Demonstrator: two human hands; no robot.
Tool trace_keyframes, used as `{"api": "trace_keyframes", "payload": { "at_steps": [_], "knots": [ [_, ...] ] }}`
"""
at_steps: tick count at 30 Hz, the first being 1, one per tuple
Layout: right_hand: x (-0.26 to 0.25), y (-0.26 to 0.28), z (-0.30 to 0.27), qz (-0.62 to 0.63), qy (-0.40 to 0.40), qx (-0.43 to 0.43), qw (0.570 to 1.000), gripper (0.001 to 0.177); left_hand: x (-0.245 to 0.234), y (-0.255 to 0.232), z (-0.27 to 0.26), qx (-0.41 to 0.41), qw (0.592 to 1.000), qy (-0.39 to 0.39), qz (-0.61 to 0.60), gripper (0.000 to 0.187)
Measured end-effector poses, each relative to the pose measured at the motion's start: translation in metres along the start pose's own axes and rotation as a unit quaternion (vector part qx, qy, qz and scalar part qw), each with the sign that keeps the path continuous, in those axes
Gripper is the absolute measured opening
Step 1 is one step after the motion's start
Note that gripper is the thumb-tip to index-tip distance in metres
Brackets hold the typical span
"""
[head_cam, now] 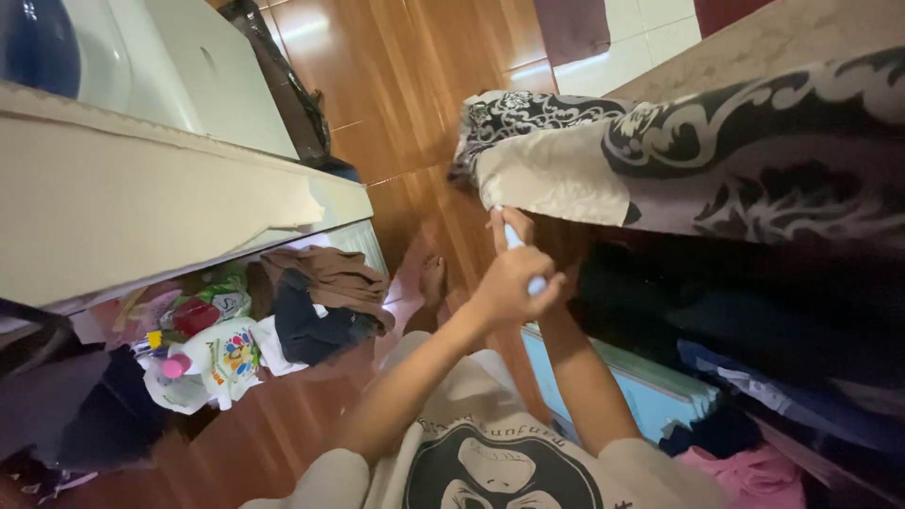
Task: Sweeping the floor with a broom in a cluttered room.
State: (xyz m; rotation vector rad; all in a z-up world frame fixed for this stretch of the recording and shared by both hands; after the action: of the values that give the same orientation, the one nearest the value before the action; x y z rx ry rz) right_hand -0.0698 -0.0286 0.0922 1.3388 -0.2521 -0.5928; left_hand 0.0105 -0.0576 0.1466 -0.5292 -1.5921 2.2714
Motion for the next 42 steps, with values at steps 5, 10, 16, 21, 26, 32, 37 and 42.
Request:
{"api": "trace_keyframes", "payload": {
  "at_steps": [5, 10, 16, 21, 26, 32, 37, 42],
  "knots": [
    [-0.022, -0.004, -0.035, -0.117, -0.010, -0.092, 0.989, 0.049, -0.004, -0.065, -0.001, 0.036, 0.996, 0.062, -0.059, 0.017],
    [-0.056, -0.023, -0.089, -0.281, -0.102, 0.143, 0.944, 0.028, 0.005, -0.090, -0.029, -0.062, 0.974, 0.146, -0.161, 0.032],
    [-0.025, -0.036, -0.079, -0.262, -0.101, 0.149, 0.948, 0.027, 0.009, -0.059, -0.026, -0.134, 0.964, 0.174, -0.150, 0.027],
    [-0.006, -0.059, -0.063, -0.252, -0.108, 0.152, 0.949, 0.027, 0.020, 0.059, -0.064, -0.208, 0.933, 0.257, -0.140, 0.022],
    [0.018, -0.088, -0.048, -0.237, -0.105, 0.157, 0.953, 0.027, -0.017, 0.082, -0.024, -0.157, 0.962, 0.208, -0.079, 0.023],
    [0.058, -0.121, -0.005, -0.212, -0.096, 0.137, 0.963, 0.026, -0.060, 0.041, 0.048, -0.011, 0.991, 0.134, 0.026, 0.026],
    [0.083, -0.141, 0.031, -0.192, -0.094, 0.116, 0.970, 0.026, -0.068, 0.023, 0.085, -0.020, 0.987, 0.136, 0.086, 0.025],
    [0.103, -0.172, 0.065, -0.088, -0.129, 0.107, 0.982, 0.024, -0.052, 0.040, 0.096, 0.010, 0.991, 0.130, 0.030, 0.021]
  ]
}}
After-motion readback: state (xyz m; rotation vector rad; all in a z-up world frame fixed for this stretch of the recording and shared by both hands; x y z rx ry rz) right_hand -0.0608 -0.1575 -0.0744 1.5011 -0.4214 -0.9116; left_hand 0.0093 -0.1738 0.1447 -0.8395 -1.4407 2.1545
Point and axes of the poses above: each hand's wrist, its own z-axis towards the middle knuckle, its own x-axis out of the palm, y = z × x, the point moved 3 cm from there along z, towards the middle knuckle, and after that the axes turned 14 degrees about -y, right-handed, at the moved point
